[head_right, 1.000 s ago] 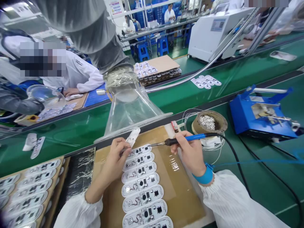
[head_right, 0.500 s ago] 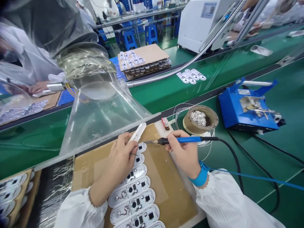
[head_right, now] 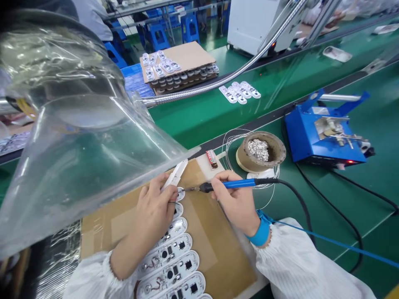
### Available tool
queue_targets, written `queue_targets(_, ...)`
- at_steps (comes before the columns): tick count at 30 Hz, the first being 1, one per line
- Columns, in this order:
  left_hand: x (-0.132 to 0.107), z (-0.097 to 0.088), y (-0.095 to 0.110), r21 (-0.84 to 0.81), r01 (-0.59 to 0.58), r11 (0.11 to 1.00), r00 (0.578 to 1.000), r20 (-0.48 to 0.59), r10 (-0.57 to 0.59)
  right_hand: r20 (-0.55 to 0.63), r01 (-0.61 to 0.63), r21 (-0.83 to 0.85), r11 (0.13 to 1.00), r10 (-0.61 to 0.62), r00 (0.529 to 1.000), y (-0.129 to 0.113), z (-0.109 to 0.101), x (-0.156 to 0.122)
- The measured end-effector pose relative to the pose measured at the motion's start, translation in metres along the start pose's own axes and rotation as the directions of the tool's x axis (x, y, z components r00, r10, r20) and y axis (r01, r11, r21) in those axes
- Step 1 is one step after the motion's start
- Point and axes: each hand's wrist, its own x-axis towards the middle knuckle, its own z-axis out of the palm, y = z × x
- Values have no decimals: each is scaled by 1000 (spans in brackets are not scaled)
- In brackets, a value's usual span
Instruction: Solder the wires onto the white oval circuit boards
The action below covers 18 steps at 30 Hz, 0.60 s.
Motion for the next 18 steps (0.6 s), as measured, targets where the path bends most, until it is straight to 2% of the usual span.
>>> queue_targets(3,-2,3,-4,145,-106,984,994,46,100,7,-23,35,999,23,1000,0,0,0)
queue_targets(6,-3,6,-6,202,-119,972,993,37,114,31,-47,49,998,45,998,2,0,-1)
queue_targets(13,-7,9,-7,201,-144,969,989,17,144,75,-81,22,997,79,994,7,-2,-3)
queue_targets(18,-10,12,-9,176,-94,980,995,36,89,89,-90,12,996,89,992,8,-2,-3)
